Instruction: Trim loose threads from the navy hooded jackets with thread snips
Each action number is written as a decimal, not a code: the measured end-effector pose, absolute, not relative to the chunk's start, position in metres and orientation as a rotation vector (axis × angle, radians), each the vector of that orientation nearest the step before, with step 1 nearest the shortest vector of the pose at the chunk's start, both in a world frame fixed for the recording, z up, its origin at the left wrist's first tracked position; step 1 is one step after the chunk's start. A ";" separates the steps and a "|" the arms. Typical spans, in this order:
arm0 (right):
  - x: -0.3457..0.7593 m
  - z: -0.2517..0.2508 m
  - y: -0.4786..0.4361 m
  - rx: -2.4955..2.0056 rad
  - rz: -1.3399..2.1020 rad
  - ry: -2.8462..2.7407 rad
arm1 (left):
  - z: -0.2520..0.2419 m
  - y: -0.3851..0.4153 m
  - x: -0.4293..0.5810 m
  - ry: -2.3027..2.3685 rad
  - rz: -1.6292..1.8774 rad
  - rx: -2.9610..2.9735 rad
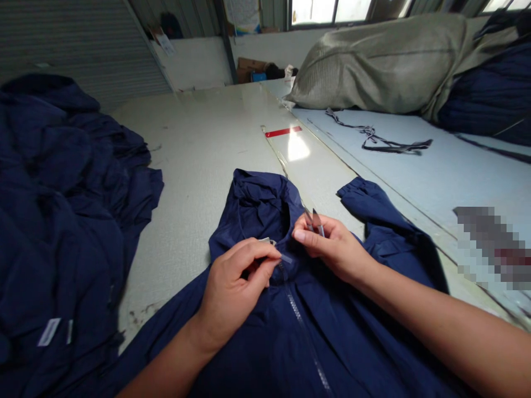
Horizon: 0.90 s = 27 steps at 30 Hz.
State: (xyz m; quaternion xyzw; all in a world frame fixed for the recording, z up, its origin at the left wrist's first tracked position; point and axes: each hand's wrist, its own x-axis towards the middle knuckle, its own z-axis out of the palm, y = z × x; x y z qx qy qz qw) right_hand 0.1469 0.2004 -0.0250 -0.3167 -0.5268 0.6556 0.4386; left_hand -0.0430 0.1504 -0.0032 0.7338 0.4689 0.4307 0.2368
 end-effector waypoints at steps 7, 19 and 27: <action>0.150 -0.029 0.205 -0.872 1.502 -1.240 | -0.003 0.154 -0.050 1.112 1.218 2.324; 0.150 -0.026 0.205 -0.620 1.147 -1.760 | 0.001 0.153 -0.047 1.153 1.169 2.359; 0.150 -0.026 0.201 -0.677 0.983 -1.810 | -0.005 0.149 -0.037 1.500 1.111 1.955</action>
